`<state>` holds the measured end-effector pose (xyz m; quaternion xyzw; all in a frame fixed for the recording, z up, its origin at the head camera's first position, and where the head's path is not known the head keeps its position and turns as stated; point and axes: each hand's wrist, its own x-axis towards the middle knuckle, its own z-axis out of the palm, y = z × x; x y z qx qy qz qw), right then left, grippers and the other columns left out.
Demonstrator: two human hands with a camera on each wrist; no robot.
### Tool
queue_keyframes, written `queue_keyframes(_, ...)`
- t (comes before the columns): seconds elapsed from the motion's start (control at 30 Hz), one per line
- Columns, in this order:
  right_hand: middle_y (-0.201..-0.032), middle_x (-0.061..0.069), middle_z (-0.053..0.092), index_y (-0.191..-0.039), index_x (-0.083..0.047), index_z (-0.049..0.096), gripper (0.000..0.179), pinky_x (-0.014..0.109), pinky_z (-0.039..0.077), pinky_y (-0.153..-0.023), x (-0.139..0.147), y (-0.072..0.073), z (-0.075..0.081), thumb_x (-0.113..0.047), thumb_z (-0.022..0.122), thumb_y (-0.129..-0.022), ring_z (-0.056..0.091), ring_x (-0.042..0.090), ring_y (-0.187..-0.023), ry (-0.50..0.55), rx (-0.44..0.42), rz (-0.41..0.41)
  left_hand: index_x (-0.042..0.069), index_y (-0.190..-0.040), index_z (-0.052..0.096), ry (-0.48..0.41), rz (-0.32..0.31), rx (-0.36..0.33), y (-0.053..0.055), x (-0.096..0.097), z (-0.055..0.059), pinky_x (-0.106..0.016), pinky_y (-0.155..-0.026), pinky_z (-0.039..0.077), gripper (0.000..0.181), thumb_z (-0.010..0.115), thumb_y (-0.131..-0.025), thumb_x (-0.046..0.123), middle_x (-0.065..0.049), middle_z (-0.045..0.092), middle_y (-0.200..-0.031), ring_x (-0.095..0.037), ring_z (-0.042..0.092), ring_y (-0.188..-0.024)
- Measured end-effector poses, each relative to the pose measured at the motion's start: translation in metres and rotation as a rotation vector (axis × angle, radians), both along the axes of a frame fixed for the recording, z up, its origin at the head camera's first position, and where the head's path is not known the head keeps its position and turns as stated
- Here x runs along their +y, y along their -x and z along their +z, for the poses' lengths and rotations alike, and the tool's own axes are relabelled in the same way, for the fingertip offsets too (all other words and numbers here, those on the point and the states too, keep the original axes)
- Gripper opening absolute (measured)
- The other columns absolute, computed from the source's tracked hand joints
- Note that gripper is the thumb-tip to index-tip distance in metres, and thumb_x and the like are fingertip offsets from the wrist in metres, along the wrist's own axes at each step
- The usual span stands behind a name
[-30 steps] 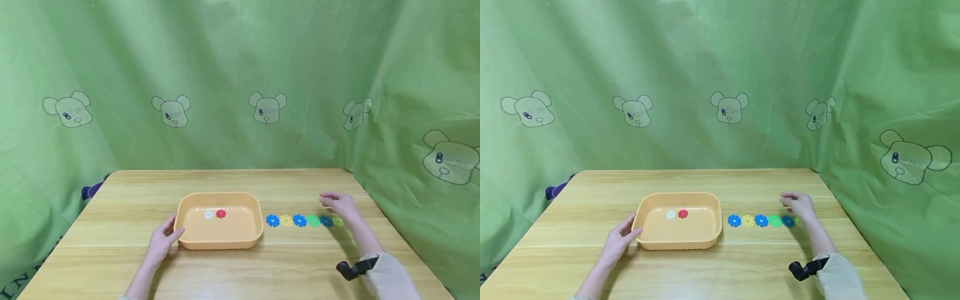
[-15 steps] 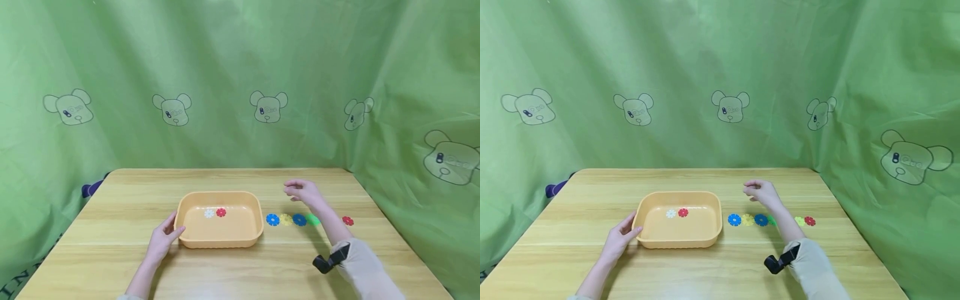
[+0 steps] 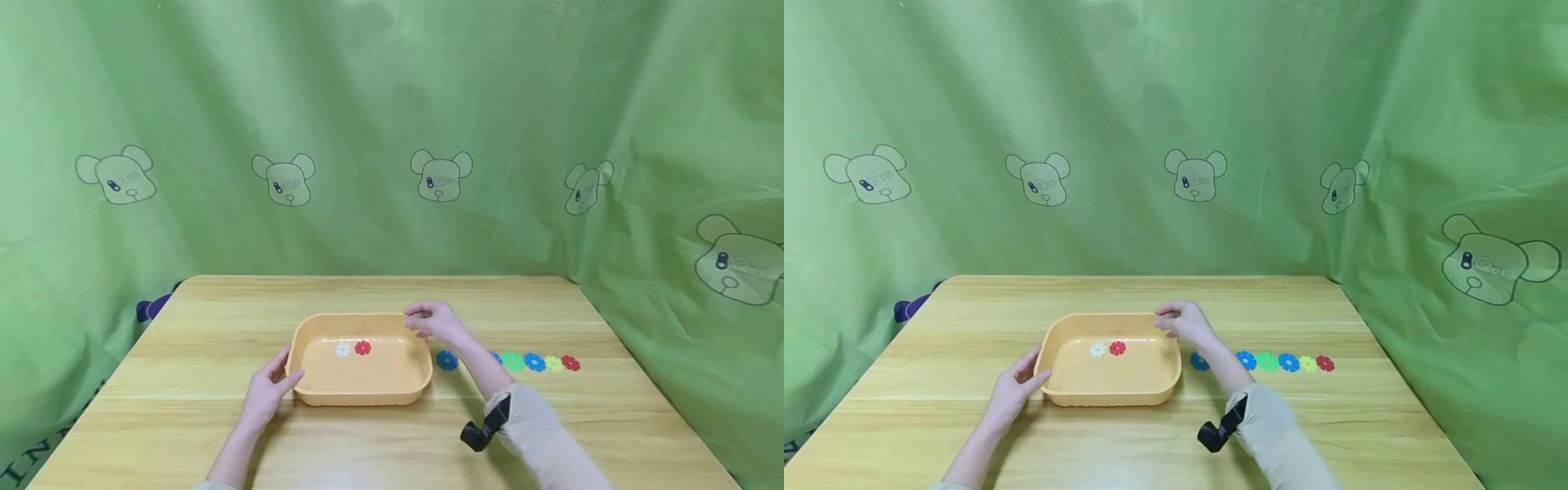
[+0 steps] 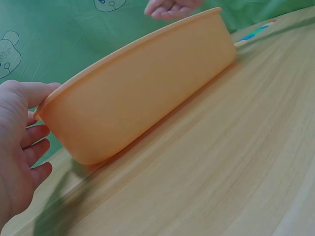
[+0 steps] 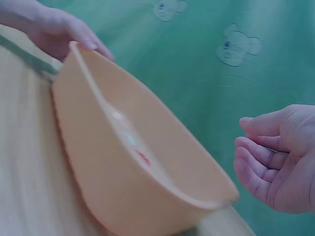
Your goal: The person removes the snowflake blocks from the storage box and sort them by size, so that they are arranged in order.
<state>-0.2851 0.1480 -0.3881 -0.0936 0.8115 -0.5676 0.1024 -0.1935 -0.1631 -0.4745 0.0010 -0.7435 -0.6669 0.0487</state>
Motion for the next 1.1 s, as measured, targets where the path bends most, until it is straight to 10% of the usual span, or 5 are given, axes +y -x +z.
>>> queue_keyframes(1.1, -0.098, 0.013, 0.064, -0.111, 0.009, 0.060, 0.038, 0.025, 0.051, -0.061, -0.076, 0.013, -0.061, -0.001, 0.072, -0.076, 0.058, 0.018, -0.083, -0.203, 0.019, 0.120, -0.005, -0.140, 0.032, 0.002, 0.000, 0.009, -0.001, 0.001, 0.000, -0.037, -0.105, 0.032, 0.064, 0.064, -0.086, 0.007, -0.023, 0.034, -0.142, -0.038, 0.036, -0.128)
